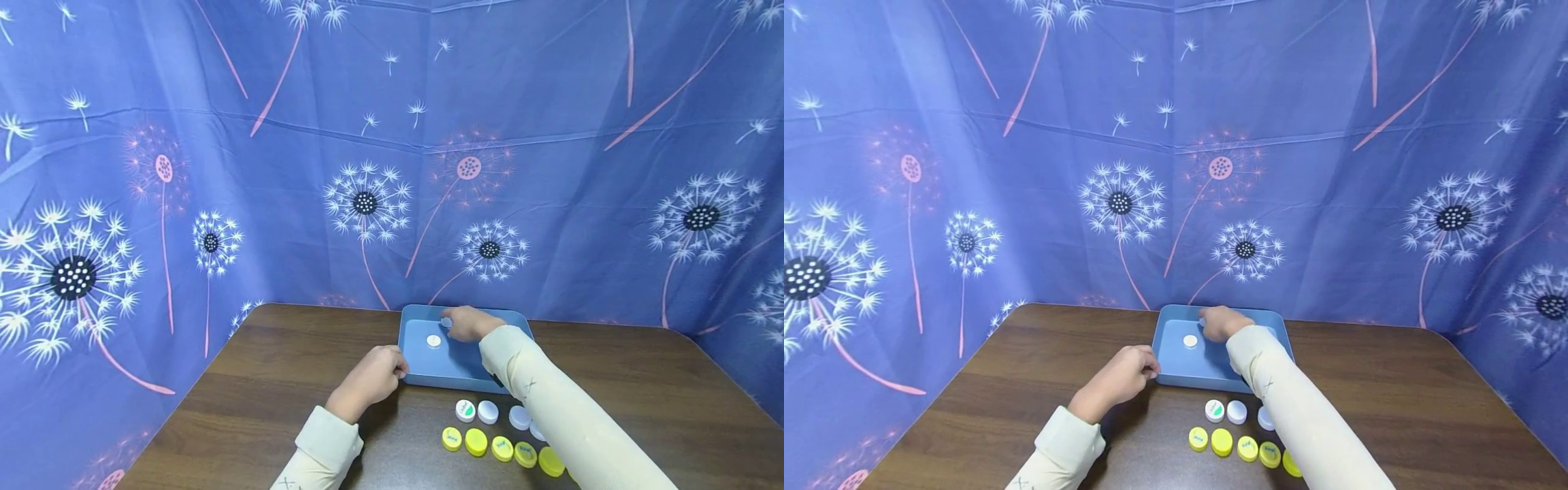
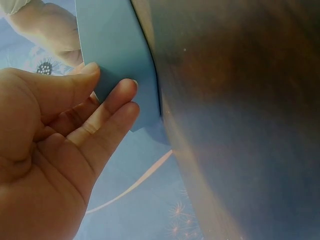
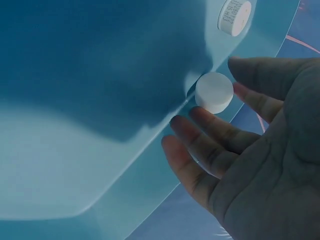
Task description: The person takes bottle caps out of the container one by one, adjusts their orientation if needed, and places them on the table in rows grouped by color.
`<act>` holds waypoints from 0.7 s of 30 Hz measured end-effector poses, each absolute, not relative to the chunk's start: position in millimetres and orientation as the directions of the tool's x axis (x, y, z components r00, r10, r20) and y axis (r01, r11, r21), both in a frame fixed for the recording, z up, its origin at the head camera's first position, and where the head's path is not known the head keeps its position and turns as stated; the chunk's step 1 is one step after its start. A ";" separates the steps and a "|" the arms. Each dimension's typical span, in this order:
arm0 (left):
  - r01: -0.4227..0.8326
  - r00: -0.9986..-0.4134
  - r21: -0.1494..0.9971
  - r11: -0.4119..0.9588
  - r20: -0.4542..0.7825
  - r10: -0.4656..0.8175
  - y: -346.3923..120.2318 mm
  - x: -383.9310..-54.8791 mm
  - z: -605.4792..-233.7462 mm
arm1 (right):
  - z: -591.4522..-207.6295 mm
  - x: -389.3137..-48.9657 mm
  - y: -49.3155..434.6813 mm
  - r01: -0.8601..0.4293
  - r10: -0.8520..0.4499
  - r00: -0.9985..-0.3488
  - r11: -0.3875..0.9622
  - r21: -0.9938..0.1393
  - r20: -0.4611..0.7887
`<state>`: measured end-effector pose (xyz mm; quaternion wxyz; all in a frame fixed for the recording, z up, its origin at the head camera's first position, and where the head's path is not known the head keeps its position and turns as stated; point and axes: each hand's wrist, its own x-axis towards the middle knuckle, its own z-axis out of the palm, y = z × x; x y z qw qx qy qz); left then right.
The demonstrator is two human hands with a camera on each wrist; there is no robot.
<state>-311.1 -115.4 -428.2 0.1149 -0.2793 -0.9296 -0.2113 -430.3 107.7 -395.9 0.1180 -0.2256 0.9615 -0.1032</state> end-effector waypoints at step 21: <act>0.566 -0.820 0.346 0.748 0.331 0.467 -116.6 -312.2 -429.6 | -391.0 -421.2 108.7 -0.373 -0.438 -0.863 0.889 -0.265 -0.252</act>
